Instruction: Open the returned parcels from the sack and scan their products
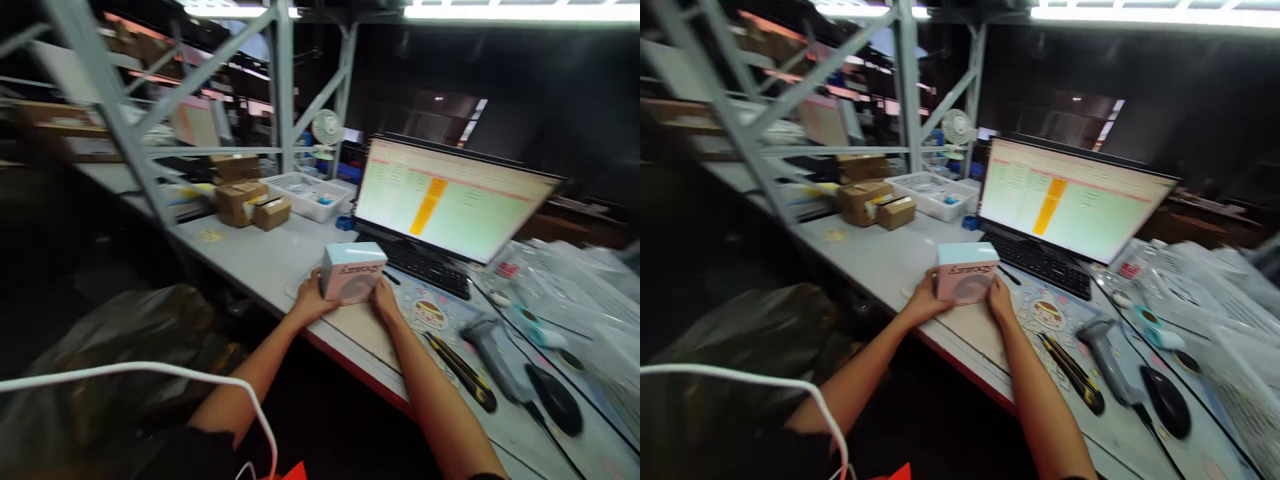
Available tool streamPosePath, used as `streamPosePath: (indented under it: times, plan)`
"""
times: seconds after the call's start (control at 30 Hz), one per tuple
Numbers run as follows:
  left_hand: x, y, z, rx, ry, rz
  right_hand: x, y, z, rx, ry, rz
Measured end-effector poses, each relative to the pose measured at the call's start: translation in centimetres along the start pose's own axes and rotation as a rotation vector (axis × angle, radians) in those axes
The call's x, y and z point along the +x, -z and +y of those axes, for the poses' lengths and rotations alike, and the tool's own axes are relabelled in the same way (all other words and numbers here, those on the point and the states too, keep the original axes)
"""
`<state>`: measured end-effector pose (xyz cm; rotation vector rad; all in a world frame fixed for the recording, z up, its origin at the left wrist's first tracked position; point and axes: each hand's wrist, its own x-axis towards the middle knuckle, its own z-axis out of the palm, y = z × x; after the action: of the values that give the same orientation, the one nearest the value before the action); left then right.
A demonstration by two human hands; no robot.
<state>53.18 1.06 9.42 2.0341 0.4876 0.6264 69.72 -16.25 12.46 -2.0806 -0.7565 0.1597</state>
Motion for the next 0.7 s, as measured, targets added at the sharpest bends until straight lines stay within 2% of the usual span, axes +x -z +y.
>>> streamPosePath:
  times: [0.07, 0.17, 0.23, 0.3, 0.43, 0.53, 0.63, 0.7]
  plan:
    - [-0.4, 0.2, -0.2, -0.239, -0.010, 0.041, -1.0, -0.9, 0.4, 0.008, 0.017, -0.024]
    - [-1.2, 1.5, -0.7, -0.535, -0.087, 0.202, -1.0, -0.8, 1.9, -0.009, 0.039, -0.065]
    - [-2.1, 3.5, -1.0, -0.597, -0.150, 0.302, -0.3, -0.6, 3.1, -0.035, 0.095, -0.041]
    - [-3.6, 6.3, -1.0, -0.551, -0.194, 0.411, 0.4, -0.7, 4.2, -0.066, 0.127, -0.019]
    - [-8.4, 13.5, -0.7, -0.417, -0.205, 0.622, 1.0, -0.9, 5.5, -0.124, 0.129, -0.014]
    - [-12.5, 19.6, -0.9, -0.323, -0.173, 0.806, 1.2, -0.6, 5.8, -0.160, 0.137, -0.021]
    - [-16.8, 27.1, -0.8, -0.239, -0.102, 1.062, 1.2, -0.3, 5.8, -0.145, 0.146, -0.022]
    - [-20.3, 32.7, 0.2, -0.104, -0.002, 1.240, 1.2, -0.1, 5.7, -0.119, 0.143, -0.018]
